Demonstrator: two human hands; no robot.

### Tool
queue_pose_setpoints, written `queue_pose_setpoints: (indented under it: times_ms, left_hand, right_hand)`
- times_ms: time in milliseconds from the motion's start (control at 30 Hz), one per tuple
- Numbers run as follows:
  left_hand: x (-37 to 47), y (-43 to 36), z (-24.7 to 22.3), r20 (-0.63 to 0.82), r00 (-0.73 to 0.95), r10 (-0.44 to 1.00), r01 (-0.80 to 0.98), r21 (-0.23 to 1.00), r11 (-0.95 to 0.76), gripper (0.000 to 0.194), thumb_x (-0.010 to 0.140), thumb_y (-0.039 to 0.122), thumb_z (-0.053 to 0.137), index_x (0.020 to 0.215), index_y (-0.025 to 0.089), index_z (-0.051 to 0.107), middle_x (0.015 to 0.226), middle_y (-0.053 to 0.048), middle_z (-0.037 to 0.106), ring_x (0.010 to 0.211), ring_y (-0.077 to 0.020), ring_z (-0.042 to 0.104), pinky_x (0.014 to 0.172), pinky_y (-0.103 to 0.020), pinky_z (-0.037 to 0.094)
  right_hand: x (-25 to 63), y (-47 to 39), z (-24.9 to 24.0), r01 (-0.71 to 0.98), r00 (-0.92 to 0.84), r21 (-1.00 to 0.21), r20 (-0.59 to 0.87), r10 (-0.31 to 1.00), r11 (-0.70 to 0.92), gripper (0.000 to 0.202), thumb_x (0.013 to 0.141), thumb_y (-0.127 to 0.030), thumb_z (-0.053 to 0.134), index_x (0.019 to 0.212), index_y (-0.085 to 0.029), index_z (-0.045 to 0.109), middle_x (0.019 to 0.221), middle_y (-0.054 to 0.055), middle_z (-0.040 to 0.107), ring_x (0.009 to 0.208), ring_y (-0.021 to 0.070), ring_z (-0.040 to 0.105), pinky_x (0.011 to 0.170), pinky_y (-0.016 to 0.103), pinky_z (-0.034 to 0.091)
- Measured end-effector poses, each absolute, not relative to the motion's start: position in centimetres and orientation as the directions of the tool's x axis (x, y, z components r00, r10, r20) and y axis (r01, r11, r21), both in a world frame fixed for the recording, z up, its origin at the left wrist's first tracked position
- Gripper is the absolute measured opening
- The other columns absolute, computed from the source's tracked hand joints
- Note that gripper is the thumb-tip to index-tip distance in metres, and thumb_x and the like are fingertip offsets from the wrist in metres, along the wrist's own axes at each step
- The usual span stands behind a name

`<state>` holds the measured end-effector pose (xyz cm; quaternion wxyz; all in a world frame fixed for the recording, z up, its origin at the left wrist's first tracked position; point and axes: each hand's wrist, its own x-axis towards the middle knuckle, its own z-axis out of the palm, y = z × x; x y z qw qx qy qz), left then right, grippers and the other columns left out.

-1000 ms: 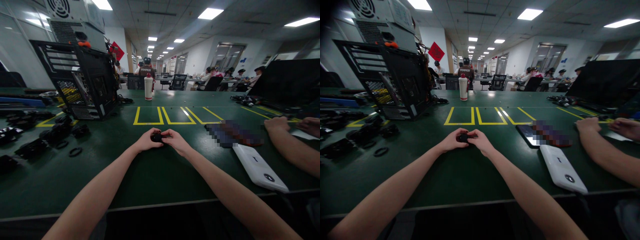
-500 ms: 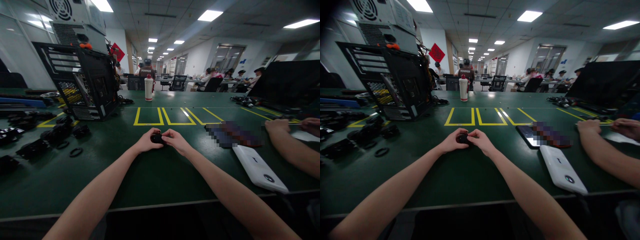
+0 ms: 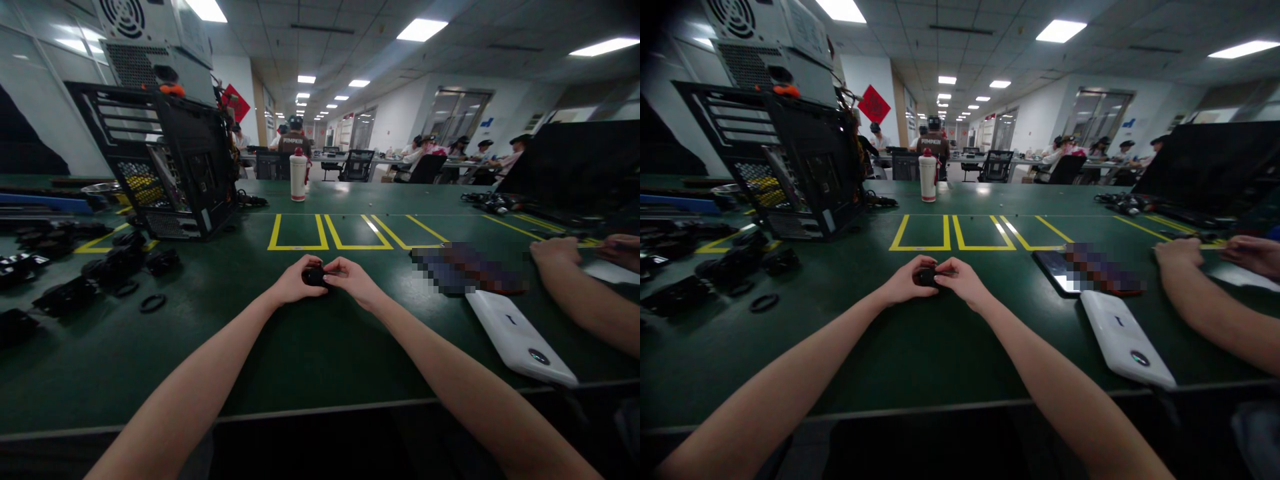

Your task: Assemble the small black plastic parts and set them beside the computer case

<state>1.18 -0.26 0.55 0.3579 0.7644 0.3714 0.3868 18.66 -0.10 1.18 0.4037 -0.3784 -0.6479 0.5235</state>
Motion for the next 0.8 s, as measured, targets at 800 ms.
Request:
queue_pose_setpoints:
  times_ms: [800]
  left_hand:
    - [1.36,-0.34,0.56,0.338,0.412,0.846,0.315,0.818,-0.481,0.058,0.056,0.025,0.070,0.108,0.020,0.044,0.113,-0.009,0.050,0.107,-0.0234,0.048,0.093,-0.043,0.037]
  right_hand:
    - [18.81,-0.34,1.40,0.180,-0.397,-0.942,0.195,0.897,0.284,0.032,0.059,-0.010,0.056,0.089,-0.018,0.050,0.102,0.003,0.051,0.101,0.0170,0.049,0.085,0.034,0.039]
